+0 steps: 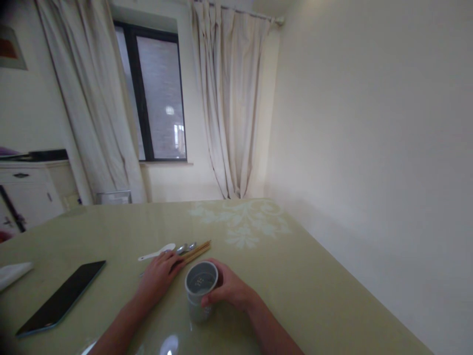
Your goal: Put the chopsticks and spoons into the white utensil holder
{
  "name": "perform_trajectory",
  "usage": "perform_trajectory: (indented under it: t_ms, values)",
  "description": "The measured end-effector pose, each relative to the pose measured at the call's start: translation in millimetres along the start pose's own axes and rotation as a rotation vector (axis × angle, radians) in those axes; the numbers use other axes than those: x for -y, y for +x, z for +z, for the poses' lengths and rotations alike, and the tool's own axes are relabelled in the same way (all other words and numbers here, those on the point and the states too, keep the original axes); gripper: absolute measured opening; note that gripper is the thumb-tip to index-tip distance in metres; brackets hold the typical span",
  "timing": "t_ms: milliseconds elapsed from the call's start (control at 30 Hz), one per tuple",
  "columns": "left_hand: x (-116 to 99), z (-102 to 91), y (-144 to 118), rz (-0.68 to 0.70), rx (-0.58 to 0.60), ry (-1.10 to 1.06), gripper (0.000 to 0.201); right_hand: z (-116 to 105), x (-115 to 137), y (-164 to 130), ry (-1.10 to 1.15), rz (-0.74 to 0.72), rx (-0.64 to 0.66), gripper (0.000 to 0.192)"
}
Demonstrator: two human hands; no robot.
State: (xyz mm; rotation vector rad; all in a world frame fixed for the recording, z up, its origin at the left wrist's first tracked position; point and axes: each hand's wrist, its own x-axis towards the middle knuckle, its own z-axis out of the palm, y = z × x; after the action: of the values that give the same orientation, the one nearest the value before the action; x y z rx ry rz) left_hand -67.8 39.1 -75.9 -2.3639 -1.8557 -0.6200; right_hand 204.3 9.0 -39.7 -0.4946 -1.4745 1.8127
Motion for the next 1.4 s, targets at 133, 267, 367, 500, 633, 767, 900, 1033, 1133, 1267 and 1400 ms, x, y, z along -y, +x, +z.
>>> perform_trajectory:
  t_ms: [133, 267, 367, 500, 633, 767, 900, 1033, 1133, 1267, 1400]
  values:
    - [-1, 2.5, 1, -0.006, 0.0, -0.004, 0.028, 2, 4, 0, -0.004, -0.021, -0.03, 0.079]
    - [-2, 1.5, 1, -0.005, -0.003, -0.02, 0.029, 5, 7, 0, -0.017, -0.013, -0.034, 0.078]
    - [-4, 0.5, 1, 0.01, -0.008, -0.024, 0.03, 7, 8, -1, -0.015, -0.008, -0.043, 0.075]
    - [-5, 0.8, 2, 0.043, -0.024, -0.018, 0.03, 9, 8, -1, -0.01, 0.0, -0.053, 0.074]
    - [-8, 0.4, 2, 0.06, -0.027, -0.01, 0.031, 7, 6, -1, -0.01, -0.009, -0.047, 0.077]
    - [-12, -4.6, 1, 0.025, -0.011, 0.039, 0.029, 5, 4, 0, 0.009, -0.005, -0.055, 0.076]
    - [-14, -8.4, 0, -0.014, -0.016, 0.081, 0.027, 6, 4, 0, 0.012, -0.009, -0.059, 0.076]
    - [-13, -8.5, -1, -0.012, -0.025, 0.092, 0.027, 6, 5, 0, 0.01, 0.002, -0.055, 0.077]
    - [-12, -8.2, -1, 0.004, -0.026, 0.09, 0.027, 6, 4, 0, 0.007, -0.006, -0.053, 0.075]
    - [-9, -7.3, 0, 0.036, -0.038, 0.083, 0.026, 7, 5, 0, 0.018, 0.003, -0.065, 0.075]
    - [-5, -6.2, -1, 0.037, -0.051, 0.069, 0.024, 9, 6, 1, 0.011, 0.003, -0.059, 0.075]
